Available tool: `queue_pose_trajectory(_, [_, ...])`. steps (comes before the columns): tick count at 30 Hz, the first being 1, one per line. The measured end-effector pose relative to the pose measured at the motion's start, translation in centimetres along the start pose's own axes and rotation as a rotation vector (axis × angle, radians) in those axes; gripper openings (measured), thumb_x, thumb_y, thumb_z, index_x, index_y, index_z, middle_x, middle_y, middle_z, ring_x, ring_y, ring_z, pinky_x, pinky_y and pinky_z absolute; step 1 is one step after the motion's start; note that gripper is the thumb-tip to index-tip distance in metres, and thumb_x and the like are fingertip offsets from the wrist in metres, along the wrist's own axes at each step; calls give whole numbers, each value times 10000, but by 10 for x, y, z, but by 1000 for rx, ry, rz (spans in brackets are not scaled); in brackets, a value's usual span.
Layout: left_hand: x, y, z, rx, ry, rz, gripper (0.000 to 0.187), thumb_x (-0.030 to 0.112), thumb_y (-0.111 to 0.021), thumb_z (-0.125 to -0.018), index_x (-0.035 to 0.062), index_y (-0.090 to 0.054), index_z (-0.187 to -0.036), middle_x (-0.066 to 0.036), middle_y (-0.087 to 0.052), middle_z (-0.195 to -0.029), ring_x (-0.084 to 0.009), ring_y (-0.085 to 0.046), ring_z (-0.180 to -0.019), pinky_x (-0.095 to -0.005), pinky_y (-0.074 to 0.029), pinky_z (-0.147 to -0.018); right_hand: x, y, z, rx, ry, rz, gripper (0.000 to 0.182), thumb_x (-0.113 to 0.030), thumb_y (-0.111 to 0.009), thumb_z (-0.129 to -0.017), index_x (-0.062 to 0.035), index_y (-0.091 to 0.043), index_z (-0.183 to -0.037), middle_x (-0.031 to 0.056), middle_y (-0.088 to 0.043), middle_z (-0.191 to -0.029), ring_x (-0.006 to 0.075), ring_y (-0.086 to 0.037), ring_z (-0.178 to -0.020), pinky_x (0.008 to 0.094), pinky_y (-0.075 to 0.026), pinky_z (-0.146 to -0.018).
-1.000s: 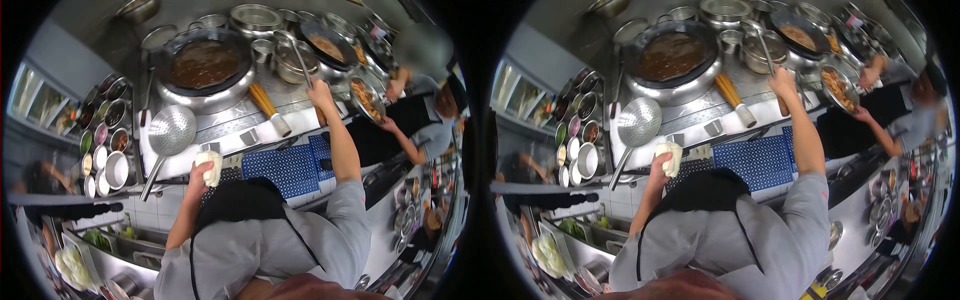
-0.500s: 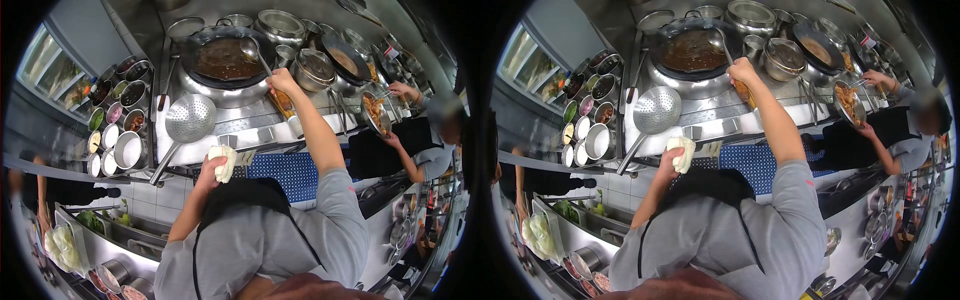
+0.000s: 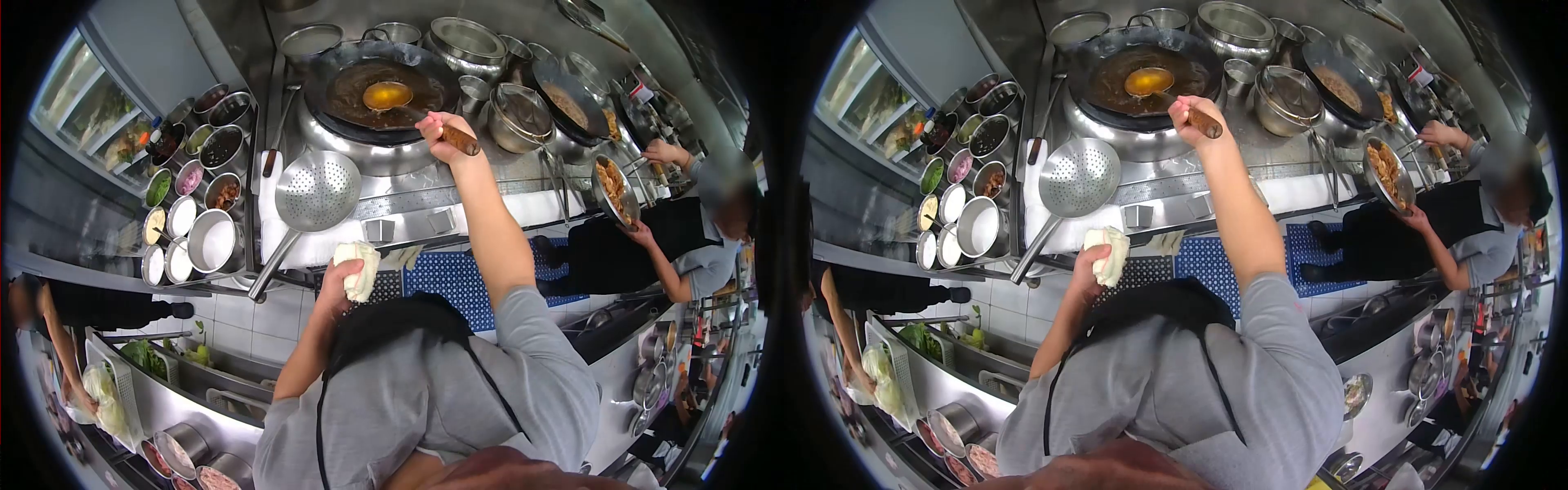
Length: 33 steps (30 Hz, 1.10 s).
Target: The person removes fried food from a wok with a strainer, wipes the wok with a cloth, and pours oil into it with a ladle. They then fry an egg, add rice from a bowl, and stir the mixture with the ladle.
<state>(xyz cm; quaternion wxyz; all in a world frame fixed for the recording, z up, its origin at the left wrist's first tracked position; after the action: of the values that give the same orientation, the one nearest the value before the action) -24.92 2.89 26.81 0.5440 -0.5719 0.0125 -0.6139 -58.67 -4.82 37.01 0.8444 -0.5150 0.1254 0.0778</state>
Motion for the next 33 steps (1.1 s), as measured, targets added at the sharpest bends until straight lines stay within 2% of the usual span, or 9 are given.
queue_pose_trajectory(6, [1, -16, -8, 18, -32, -17, 436, 160, -641, -720, -42, -555, -1096, -129, -649, -884, -206, -640, -691, -313, -542, -608, -3, -9, 13, -223, -107, -199, 351, -85, -437, -937, 187, -300, -1111, 102, -502, -721, 148, -523, -493, 230, -485, -430])
queue_pose_trajectory(9, [-4, -20, -12, -56, 3, 64, 427, 154, -640, -721, -39, -555, -1092, -127, -647, -868, -207, -640, -663, -316, -544, -572, -15, -11, 23, -319, -179, -297, 404, -73, -448, -926, 197, -248, -1150, 114, -505, -726, 163, -539, -511, 251, -498, -445])
queue_pose_trajectory(13, [-13, -23, -20, -16, 26, -33, 463, 214, -644, -713, -40, -549, -1087, -143, -641, -837, -231, -637, -629, -320, -544, -538, -35, -12, 52, -254, 42, -253, 395, -41, -453, -912, 216, -254, -1139, 126, -517, -740, 163, -553, -528, 217, -493, -431])
queue_pose_trajectory(16, [-18, -25, -24, -36, 78, -38, 479, 220, -653, -705, -40, -543, -1092, -150, -636, -833, -241, -634, -624, -333, -547, -538, -54, -12, 79, -254, 104, -228, 388, -31, -457, -906, 214, -258, -1133, 127, -519, -744, 157, -554, -529, 212, -494, -434])
queue_pose_trajectory(20, [-25, -33, -30, -26, 74, -31, 492, 213, -668, -694, -28, -537, -1103, -151, -632, -832, -243, -627, -615, -336, -544, -520, -88, 7, 101, -233, 172, -191, 322, -47, -463, -895, 195, -345, -1072, 101, -520, -719, 141, -545, -506, 209, -494, -437])
queue_pose_trajectory(26, [-28, -38, -37, -89, 125, -46, 478, 191, -668, -702, -20, -528, -1108, -140, -630, -827, -246, -636, -625, -342, -555, -518, -147, 46, 127, -142, 287, -161, 316, -81, -464, -923, 174, -346, -1066, 86, -518, -694, 142, -538, -476, 218, -495, -428])
queue_pose_trajectory(27, [-28, -38, -37, -82, 125, -43, 476, 190, -669, -703, -19, -528, -1106, -139, -630, -826, -245, -638, -627, -343, -556, -517, -157, 55, 129, -122, 322, -180, 272, -69, -466, -919, 164, -373, -1024, 89, -521, -691, 138, -533, -470, 211, -493, -425])
queue_pose_trajectory(30, [-28, -37, -37, -73, 128, -37, 474, 188, -672, -703, -17, -526, -1104, -137, -629, -824, -243, -639, -629, -343, -557, -515, -185, 84, 136, -62, 391, -102, 124, 25, -539, -818, -4, -420, -801, 88, -528, -698, 145, -560, -554, 183, -453, -438])
queue_pose_trajectory(33, [-27, -33, -34, -83, 125, -36, 478, 192, -677, -699, -14, -528, -1103, -137, -629, -825, -239, -636, -623, -341, -554, -512, -201, 104, 145, 57, 511, 91, 137, 14, -570, -814, -8, -441, -775, 79, -530, -670, 138, -548, -536, 195, -449, -437])
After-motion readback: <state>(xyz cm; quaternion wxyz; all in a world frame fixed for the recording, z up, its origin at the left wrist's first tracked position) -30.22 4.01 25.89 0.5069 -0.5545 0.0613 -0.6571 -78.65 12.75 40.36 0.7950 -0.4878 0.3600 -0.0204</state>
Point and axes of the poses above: each hand's wrist, its own z-axis away from the middle knuckle, its own y-axis out of the back of the hand, x = y × z, the point moved 3 cm from there along -z, towards the middle knuckle
